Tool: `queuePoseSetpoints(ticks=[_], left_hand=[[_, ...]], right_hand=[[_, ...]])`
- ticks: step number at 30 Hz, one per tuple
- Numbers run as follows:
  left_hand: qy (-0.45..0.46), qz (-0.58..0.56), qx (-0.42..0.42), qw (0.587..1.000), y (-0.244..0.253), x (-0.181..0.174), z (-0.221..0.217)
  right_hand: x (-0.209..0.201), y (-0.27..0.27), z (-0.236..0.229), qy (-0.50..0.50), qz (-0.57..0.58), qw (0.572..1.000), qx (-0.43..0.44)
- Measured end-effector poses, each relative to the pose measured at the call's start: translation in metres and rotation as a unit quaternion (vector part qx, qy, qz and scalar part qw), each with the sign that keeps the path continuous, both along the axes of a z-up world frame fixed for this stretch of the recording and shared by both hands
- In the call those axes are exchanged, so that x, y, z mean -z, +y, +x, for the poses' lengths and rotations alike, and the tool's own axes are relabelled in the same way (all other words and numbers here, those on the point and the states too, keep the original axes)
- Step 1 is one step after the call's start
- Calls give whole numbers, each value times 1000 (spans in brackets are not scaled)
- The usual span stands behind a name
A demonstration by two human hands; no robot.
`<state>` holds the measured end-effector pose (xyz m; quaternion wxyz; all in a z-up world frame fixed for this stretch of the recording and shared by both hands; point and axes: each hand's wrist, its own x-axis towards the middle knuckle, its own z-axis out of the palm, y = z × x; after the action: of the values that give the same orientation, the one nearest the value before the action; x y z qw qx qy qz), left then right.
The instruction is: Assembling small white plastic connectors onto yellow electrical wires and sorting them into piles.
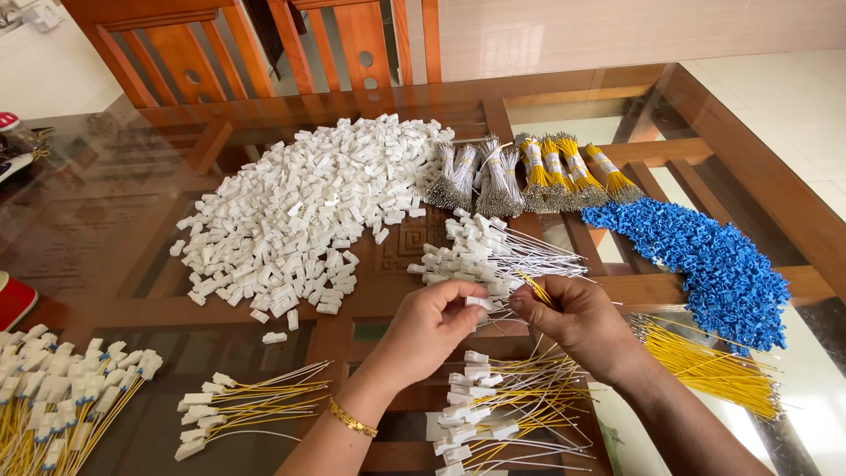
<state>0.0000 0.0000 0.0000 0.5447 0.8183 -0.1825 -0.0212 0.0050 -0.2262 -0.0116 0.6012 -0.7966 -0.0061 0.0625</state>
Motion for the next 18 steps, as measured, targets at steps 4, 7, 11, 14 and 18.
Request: queuePoseSetpoints(ticks=[4, 7, 11, 14, 18], left_hand=[[77, -115, 30, 990, 2, 14, 9], [153, -211, 41, 965, 2, 17, 11], [203, -283, 55, 936, 0, 19, 10], [236, -323, 49, 915, -1, 28, 12], [259, -339, 20, 904, -3, 32, 12]], right_hand=[[-4, 3, -4, -7, -18, 1000, 0], [-5, 4, -5, -44, -68, 997, 8], [-8, 8, -9, -86, -161, 983, 16], [-8, 8, -11, -91, -184, 978, 22], [-4, 7, -9, -104, -172, 979, 14]])
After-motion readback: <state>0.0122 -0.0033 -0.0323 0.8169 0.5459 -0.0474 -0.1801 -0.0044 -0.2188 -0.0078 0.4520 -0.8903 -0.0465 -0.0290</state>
